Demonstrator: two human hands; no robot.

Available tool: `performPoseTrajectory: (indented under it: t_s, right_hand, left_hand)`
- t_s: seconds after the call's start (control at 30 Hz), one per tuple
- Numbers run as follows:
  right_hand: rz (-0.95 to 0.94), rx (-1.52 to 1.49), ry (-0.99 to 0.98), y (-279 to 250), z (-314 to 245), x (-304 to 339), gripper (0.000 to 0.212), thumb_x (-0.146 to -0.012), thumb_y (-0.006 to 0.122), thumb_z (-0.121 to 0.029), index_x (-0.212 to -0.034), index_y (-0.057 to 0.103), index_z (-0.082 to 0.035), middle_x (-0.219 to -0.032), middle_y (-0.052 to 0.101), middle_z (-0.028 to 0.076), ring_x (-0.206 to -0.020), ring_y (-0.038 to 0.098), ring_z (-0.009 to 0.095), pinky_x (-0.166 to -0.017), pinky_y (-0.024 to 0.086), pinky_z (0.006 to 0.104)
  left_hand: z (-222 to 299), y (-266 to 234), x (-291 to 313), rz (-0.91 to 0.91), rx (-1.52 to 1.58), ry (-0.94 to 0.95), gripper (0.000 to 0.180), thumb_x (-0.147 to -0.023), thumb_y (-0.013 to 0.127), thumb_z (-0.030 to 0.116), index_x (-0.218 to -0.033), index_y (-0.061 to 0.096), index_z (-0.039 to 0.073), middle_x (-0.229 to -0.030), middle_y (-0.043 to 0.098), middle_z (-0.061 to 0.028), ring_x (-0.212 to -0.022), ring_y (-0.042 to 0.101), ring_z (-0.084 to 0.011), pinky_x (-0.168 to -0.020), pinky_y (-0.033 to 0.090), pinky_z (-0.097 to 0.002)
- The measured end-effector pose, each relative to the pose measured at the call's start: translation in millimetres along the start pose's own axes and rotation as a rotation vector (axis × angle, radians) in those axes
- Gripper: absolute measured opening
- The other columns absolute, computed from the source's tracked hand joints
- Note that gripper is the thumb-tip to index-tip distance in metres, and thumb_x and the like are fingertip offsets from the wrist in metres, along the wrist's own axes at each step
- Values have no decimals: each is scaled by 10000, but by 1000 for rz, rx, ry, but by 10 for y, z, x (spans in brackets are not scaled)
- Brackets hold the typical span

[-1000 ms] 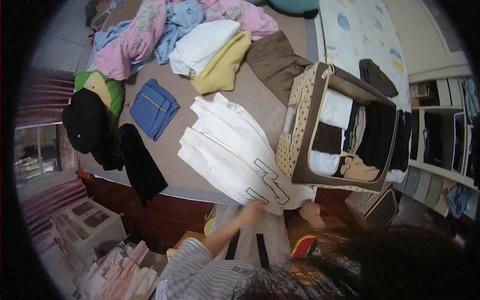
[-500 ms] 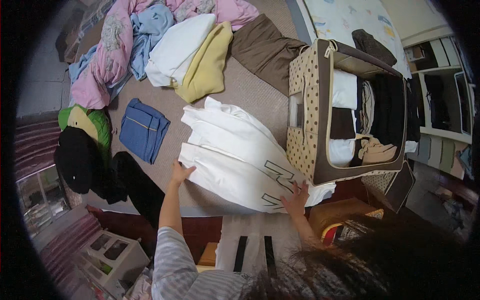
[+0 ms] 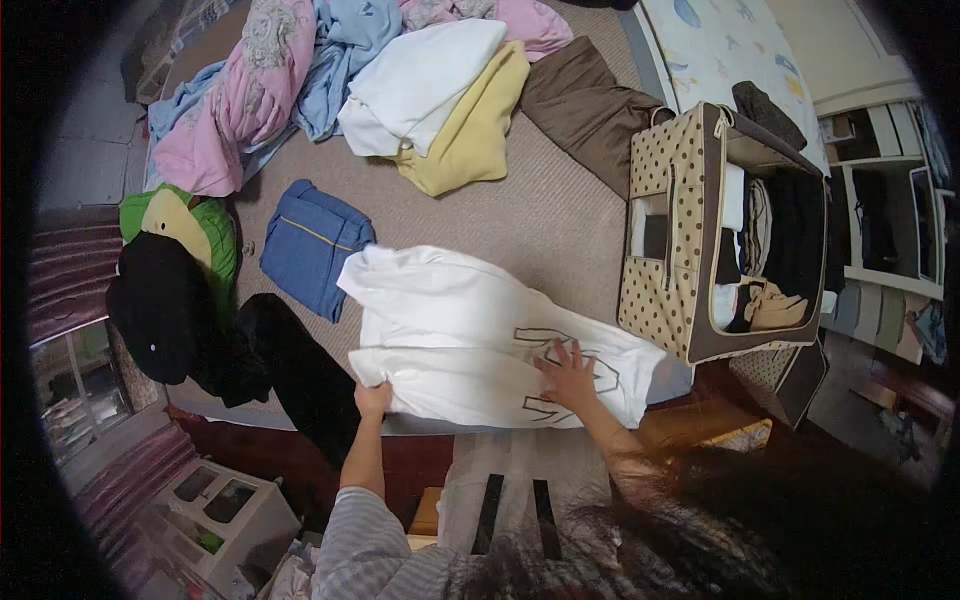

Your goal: Folding various items of clothing and placing them into a storage box on a bed.

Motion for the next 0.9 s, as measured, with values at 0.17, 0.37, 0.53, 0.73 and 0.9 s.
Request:
performPoseTrajectory:
  t_s: [0.17,0.37,0.53,0.73,0.9]
  right_hand:
    - [69,-6,-162,-87,-429,-130,684,-616,726,-399,-1234,459,-277,-1394,248,112,-1293,178,382,-928,252,650]
    - [238,-104,-83,-394,-152,-78,658,-608,720,-218,-1196,470,-60,-1267,375,181,-1195,327,350,-1000,263,487]
    - [409,-55,-24,-727,-37,-329,511,-648,681,-239,-1098,514,-66,-1196,453,148,-1122,400,332,-964,311,423]
    - [315,-24,307,-859,509,-826,208,-716,574,-162,-905,602,-80,-887,611,118,-874,564,303,-765,420,456]
    - [515,-140,442,-1399,1020,-1026,167,-748,526,-152,-874,599,-71,-835,599,168,-788,573,342,-692,448,431]
  left_hand:
    - [-1269,-143,1,50,-192,-75,611,-617,693,246,-1156,466,68,-1062,578,-213,-996,555,-359,-845,451,-417]
    - [-1318,91,-117,-62,-214,-275,631,-659,710,288,-1186,414,106,-1097,568,-190,-1022,549,-347,-854,456,-417]
    - [-1188,-107,-73,-78,-183,-320,615,-689,685,270,-1205,404,91,-1118,562,-187,-1015,560,-331,-859,460,-406]
    - [-1019,-17,-122,-87,-218,-312,634,-682,690,259,-1219,410,71,-1122,563,-184,-1040,549,-323,-872,457,-387]
    - [-1192,42,-232,-161,-289,-239,704,-630,736,233,-1218,399,42,-1146,547,-187,-1052,539,-325,-883,450,-377]
Point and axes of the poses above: each hand's wrist, its own x-axis away from the middle knuckle, its own y-axis out of the palm, z = x × y, the point moved 8 cm from there along -x, towards the middle knuckle
